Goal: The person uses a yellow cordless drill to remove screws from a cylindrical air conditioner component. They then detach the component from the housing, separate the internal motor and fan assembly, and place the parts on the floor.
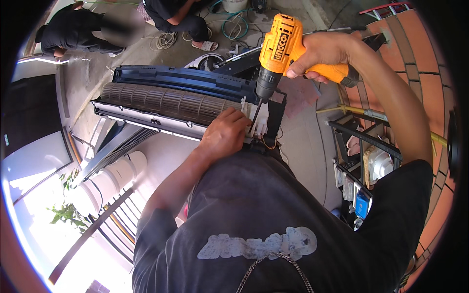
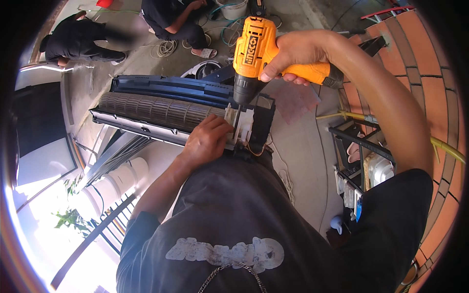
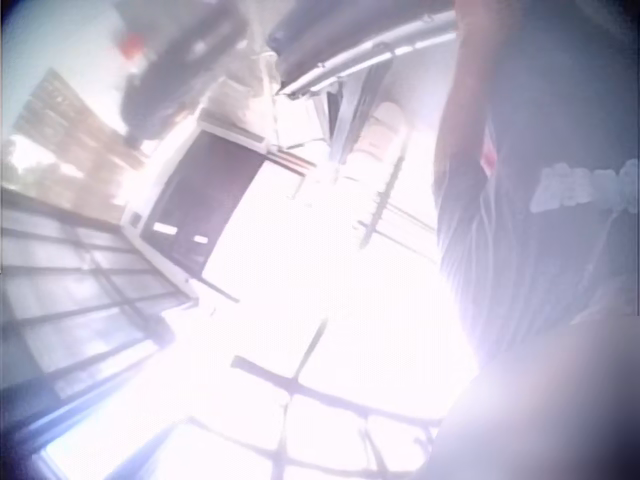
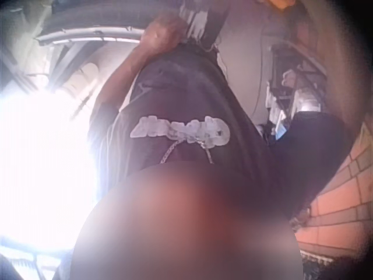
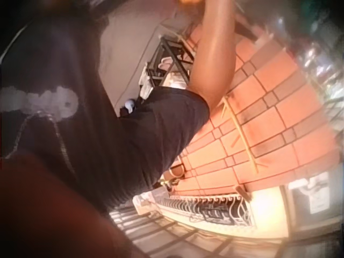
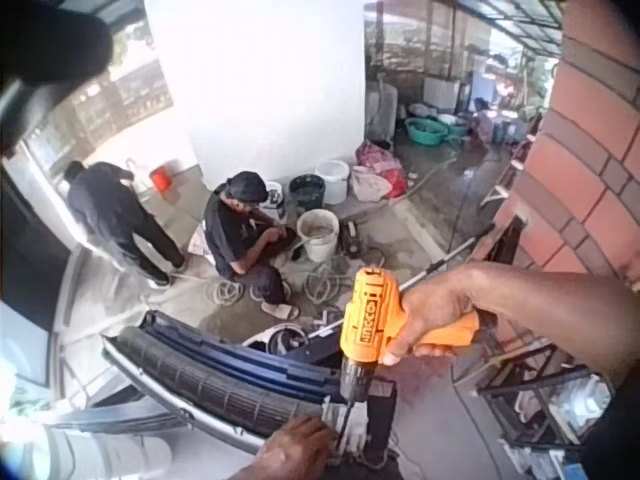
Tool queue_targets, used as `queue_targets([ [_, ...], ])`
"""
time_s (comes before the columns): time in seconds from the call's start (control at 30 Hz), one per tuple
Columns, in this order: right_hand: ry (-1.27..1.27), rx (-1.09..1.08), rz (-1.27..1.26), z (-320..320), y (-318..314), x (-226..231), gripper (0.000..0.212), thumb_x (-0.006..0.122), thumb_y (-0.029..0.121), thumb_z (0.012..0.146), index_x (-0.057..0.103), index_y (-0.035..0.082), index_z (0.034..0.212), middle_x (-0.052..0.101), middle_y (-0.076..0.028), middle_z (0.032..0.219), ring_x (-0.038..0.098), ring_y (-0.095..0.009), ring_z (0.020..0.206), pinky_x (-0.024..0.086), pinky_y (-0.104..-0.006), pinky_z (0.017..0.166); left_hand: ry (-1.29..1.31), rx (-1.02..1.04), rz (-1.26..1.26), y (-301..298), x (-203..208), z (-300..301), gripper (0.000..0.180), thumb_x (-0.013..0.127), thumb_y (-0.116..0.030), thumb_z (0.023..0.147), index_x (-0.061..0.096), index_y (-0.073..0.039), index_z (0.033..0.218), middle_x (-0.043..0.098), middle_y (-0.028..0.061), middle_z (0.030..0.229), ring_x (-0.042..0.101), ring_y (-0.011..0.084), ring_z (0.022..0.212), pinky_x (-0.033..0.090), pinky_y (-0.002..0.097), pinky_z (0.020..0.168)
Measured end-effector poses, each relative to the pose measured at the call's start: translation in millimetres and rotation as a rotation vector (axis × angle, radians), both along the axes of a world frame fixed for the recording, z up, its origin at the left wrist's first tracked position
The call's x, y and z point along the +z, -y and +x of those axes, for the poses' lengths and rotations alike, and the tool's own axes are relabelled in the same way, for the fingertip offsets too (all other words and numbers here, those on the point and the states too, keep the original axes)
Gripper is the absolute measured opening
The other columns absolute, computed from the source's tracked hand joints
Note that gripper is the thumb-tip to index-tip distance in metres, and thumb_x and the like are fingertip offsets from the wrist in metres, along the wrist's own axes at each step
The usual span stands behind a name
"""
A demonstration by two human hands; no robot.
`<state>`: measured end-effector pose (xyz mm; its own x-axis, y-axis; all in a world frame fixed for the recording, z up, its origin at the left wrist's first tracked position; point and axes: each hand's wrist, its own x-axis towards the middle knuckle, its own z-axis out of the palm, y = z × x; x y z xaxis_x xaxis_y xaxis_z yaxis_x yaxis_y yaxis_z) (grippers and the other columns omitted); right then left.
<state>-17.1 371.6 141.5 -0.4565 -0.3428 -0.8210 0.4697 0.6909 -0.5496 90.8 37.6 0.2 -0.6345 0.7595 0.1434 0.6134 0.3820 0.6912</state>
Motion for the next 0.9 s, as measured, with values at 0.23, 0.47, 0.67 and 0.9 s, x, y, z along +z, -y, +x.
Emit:
queue_targets([
  [0.23,0.04,-0.025,-0.053,-4,-13,-12,0.033,0.086,0.027,0.092,0.07,0.004,0.109,0.063,-0.002,0.069,0.063,-0.014,0.053,0.054,-0.0326,0.049,0.228,-0.062,-0.22,-11,10,-20,0.018,0.076,-0.019,0.087,0.082,-0.004,0.094,0.069,0.0155,0.104,0.064,0.0367,0.114,0.053,0.0488,0.099],
  [0.47,-0.016,-0.15,-0.104,17,-24,-11,0.035,0.086,0.022,0.089,0.072,0.001,0.113,0.064,-0.003,0.068,0.061,-0.013,0.051,0.052,-0.0312,0.048,0.259,-0.111,-0.648,-46,12,-35,0.028,0.083,-0.029,0.081,0.085,-0.005,0.095,0.076,0.0187,0.109,0.069,0.0395,0.116,0.055,0.0476,0.102],
  [0.67,-0.093,-0.185,-0.095,43,-31,-7,0.039,0.087,0.027,0.089,0.072,0.001,0.114,0.065,-0.003,0.069,0.061,-0.012,0.052,0.052,-0.0304,0.049,0.286,-0.167,-0.709,-49,14,-42,0.028,0.085,-0.031,0.079,0.086,-0.006,0.091,0.079,0.021,0.104,0.075,0.041,0.106,0.06,0.0496,0.093],
  [0.9,-0.136,-0.216,-0.091,66,-35,-2,0.039,0.087,0.028,0.09,0.073,0.002,0.115,0.066,-0.003,0.068,0.061,-0.011,0.052,0.05,-0.0287,0.052,0.41,-0.159,-0.711,-47,22,-43,0.02,0.085,-0.025,0.082,0.086,-0.008,0.091,0.078,0.0202,0.106,0.075,0.0397,0.105,0.058,0.0502,0.092],
])
